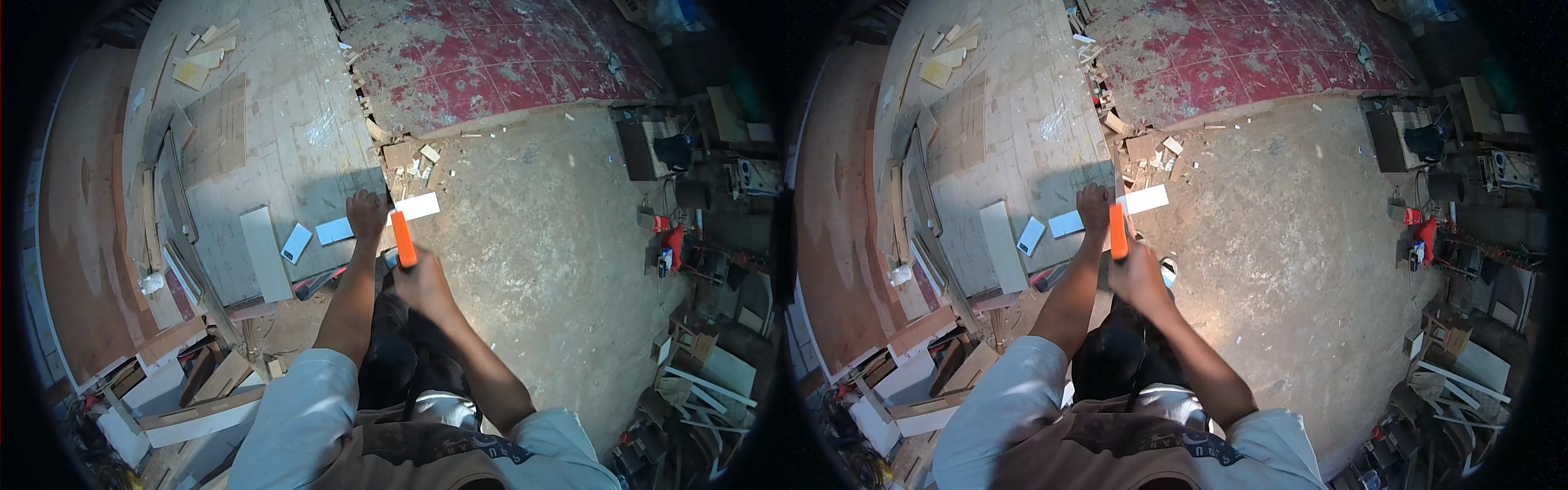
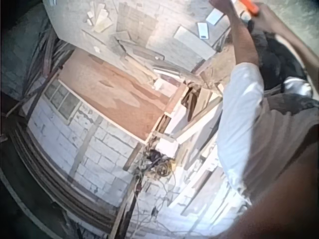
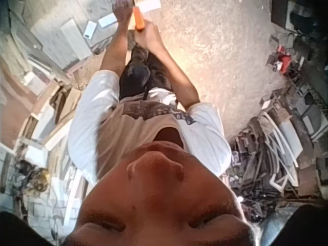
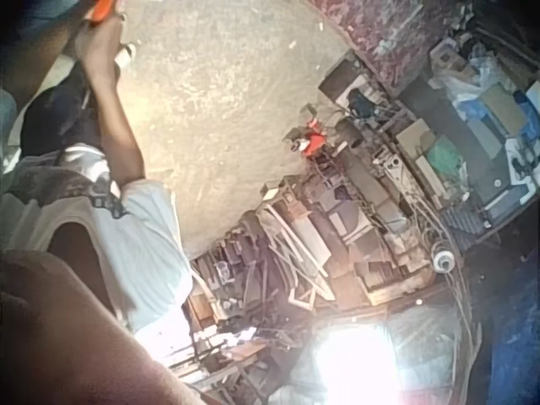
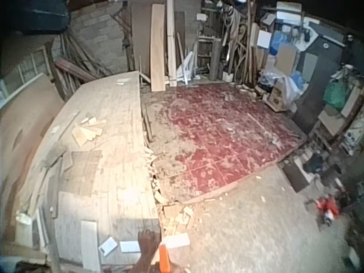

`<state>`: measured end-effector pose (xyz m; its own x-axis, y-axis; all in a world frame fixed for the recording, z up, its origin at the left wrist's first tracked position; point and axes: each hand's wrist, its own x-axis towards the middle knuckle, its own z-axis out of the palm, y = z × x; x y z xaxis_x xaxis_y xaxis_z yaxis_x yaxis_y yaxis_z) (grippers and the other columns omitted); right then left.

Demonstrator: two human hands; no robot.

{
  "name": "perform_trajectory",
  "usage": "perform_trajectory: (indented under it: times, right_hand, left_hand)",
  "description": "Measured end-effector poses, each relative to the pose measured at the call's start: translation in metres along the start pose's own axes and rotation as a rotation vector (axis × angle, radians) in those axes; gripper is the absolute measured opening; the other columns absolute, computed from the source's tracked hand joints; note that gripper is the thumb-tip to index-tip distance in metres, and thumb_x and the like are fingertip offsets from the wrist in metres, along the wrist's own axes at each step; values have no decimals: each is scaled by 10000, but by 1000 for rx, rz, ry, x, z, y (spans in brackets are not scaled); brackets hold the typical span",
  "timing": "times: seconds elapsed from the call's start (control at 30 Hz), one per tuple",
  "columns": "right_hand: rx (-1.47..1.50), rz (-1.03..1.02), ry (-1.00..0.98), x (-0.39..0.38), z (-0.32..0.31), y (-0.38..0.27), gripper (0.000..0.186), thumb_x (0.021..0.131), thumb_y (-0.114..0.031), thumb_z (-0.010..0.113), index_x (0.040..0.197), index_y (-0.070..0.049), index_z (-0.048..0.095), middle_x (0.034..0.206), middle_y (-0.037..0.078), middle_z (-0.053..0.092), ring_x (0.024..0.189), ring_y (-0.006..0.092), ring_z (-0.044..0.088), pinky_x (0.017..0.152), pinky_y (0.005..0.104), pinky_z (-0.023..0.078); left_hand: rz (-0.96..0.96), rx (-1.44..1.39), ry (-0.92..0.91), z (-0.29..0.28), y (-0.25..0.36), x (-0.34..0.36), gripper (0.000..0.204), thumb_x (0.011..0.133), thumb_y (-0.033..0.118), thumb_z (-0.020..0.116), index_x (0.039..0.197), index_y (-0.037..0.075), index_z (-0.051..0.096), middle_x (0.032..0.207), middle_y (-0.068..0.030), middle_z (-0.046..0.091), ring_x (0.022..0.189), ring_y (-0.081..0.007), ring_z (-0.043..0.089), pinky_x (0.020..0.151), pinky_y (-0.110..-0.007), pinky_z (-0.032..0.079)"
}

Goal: The person cuts a white piece of material using a hand saw, then fits the cut piece together with another component by hand.

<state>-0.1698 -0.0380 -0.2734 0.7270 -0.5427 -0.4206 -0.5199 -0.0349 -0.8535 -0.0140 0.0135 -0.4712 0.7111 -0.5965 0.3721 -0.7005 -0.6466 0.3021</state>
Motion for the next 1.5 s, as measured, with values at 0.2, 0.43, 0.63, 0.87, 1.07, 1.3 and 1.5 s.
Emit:
perform_trajectory:
  times: [0.2, 0.43, 0.63, 0.87, 1.07, 1.3, 1.5]
  right_hand:
    - [18, -39, 82, 31, 0, 30, 108, 816, -43, 608, 846, 58, 584, 728, 273, 597, 630, 190, 584, 635, 399, 483]
    - [31, -83, 76, -47, -9, 8, 79, 820, -13, 600, 836, 54, 562, 726, 210, 602, 714, 242, 657, 698, 352, 503]
    - [26, -73, 73, 5, -14, 19, 80, 804, -9, 602, 820, 55, 557, 703, 239, 566, 708, 181, 636, 657, 365, 489]
    - [74, -50, 46, -43, -12, 16, 130, 774, 12, 615, 897, 49, 601, 793, 270, 621, 775, 338, 606, 700, 414, 504]
    - [74, -121, 68, -35, -4, 36, 146, 773, 19, 615, 915, 52, 610, 753, 232, 620, 682, 193, 612, 687, 354, 499]
    - [115, -38, 55, -53, -21, -3, 149, 785, 7, 625, 925, 59, 610, 781, 243, 619, 751, 224, 657, 714, 347, 497]
    - [58, -69, 41, -46, -26, 4, 130, 795, 13, 613, 911, 67, 588, 774, 251, 604, 718, 177, 603, 692, 364, 488]
  left_hand:
    - [-16, -12, -28, 6, 21, 4, 208, 789, 190, 629, 622, 70, 592, 705, -93, 568, 740, -271, 576, 696, -409, 431]
    - [-52, 45, -13, -2, 2, -1, 208, 779, 194, 636, 618, 64, 616, 700, -95, 586, 738, -271, 582, 707, -409, 438]
    - [-85, -19, -15, 7, 19, 1, 219, 783, 198, 633, 610, 66, 616, 706, -96, 591, 745, -271, 585, 694, -410, 440]
    - [-97, -114, 17, -3, 9, 3, 223, 781, 179, 654, 607, 67, 570, 696, -86, 541, 717, -288, 562, 694, -434, 440]
    - [357, -351, -292, -35, -1, 5, 361, 762, 272, 731, 976, 32, 566, 903, -152, 527, 859, -338, 531, 767, -421, 436]
    - [581, -242, -283, -35, -23, 1, 506, 749, 334, 791, 1066, -4, 589, 913, -127, 536, 833, -313, 541, 774, -396, 458]
    - [574, -314, -265, -34, -16, 2, 550, 690, 335, 816, 1057, -7, 593, 931, -112, 536, 837, -295, 538, 781, -380, 466]
